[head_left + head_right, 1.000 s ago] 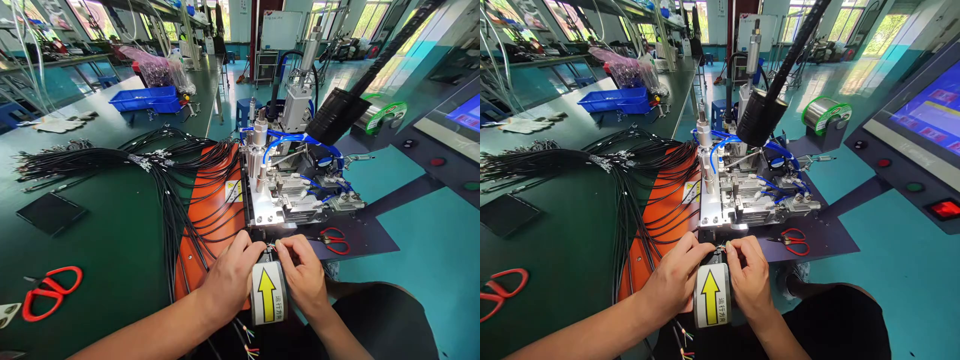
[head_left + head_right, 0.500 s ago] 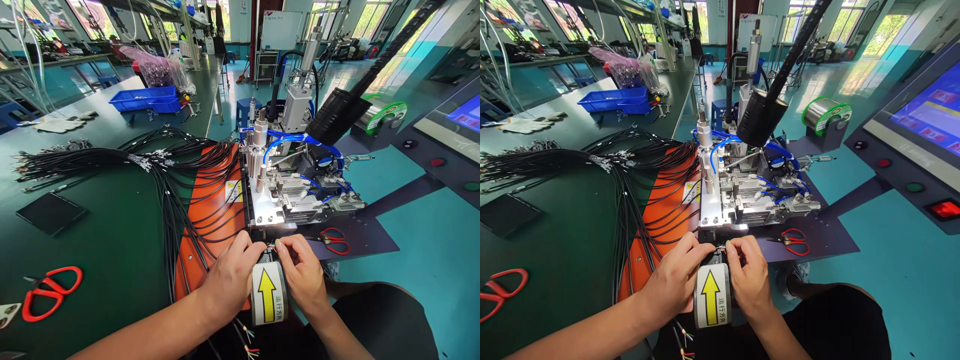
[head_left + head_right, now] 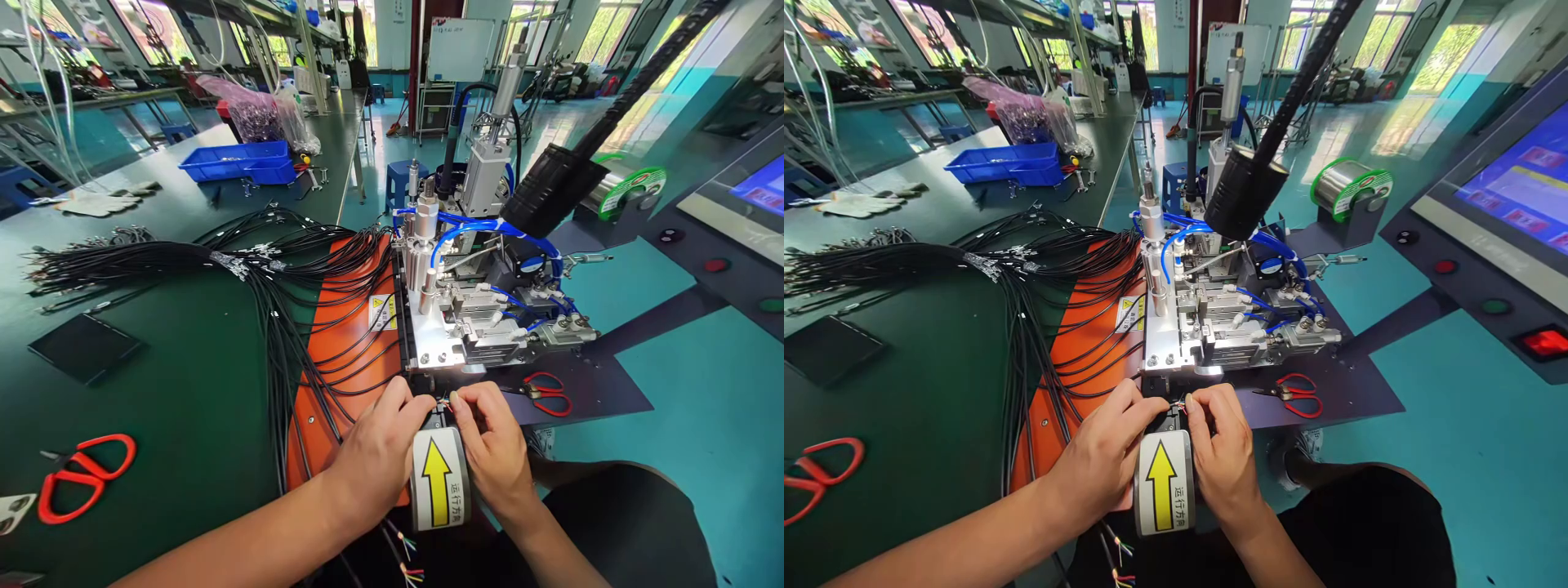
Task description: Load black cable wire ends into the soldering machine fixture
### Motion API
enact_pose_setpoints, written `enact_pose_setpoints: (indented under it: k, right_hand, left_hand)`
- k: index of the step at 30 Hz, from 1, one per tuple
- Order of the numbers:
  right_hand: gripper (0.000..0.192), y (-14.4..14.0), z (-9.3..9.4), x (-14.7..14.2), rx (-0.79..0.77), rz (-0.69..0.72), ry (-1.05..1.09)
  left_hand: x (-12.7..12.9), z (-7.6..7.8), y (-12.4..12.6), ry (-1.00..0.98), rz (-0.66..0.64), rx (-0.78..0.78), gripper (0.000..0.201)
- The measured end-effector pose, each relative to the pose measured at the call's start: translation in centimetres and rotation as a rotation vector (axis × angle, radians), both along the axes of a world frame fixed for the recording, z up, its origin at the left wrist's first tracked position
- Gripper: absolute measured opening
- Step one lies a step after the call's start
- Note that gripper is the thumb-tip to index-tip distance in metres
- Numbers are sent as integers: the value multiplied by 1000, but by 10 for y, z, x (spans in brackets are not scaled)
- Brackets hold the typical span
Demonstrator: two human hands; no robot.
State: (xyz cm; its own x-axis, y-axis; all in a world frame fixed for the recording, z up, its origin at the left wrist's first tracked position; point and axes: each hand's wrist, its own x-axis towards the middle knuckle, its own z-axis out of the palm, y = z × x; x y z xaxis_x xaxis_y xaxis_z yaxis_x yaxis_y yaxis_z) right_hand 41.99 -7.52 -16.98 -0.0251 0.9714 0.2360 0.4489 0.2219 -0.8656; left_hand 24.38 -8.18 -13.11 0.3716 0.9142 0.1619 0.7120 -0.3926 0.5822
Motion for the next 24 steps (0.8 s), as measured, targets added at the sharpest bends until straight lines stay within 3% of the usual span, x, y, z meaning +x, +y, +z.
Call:
enact_pose_setpoints:
  k: [12, 24]
  right_hand:
    - [13, 1, 3, -1, 126, 25, -23]
    - [16, 0, 2, 1, 34, 20, -13]
  left_hand:
    - [0, -2, 0, 5, 0, 11, 32]
    - [0, 0, 0, 16, -1, 14, 32]
